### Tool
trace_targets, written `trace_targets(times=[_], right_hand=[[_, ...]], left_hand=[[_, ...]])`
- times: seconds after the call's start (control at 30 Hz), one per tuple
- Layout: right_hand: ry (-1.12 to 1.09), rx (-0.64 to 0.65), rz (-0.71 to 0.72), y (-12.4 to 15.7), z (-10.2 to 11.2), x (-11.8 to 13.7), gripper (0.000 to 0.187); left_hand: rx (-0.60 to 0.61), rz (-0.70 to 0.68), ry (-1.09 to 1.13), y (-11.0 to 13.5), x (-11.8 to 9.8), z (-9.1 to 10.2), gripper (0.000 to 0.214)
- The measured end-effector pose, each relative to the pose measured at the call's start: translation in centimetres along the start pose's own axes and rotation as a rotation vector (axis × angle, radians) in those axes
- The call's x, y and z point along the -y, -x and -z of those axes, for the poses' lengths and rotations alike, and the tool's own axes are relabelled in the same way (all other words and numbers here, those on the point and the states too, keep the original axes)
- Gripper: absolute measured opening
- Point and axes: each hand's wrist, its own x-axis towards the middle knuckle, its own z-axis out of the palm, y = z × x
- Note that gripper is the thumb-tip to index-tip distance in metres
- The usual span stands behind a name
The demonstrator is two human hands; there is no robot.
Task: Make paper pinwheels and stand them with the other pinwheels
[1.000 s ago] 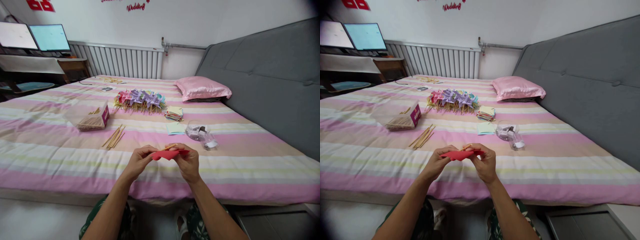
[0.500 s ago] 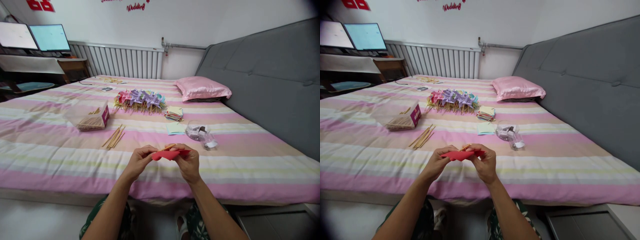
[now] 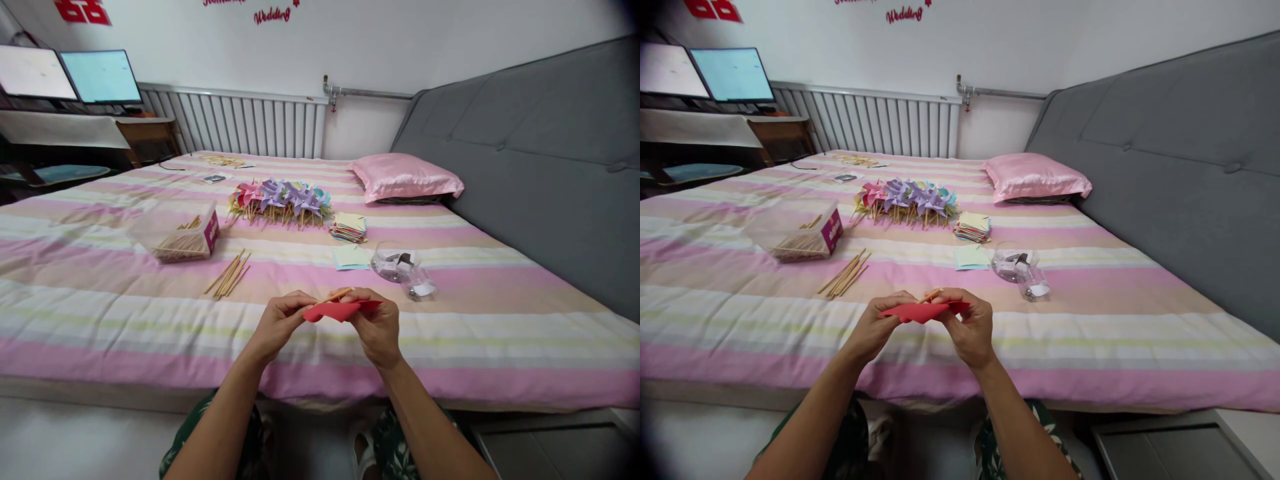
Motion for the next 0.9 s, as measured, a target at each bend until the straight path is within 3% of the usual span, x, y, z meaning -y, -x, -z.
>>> trace_targets(times=[0.9], right_hand=[[-0.044,0.03,0.028,-0.05,0.18,0.13,0.01]], left_hand=[[-0.044,-0.003,0.084,-0.21,0.51,-0.48,0.011]])
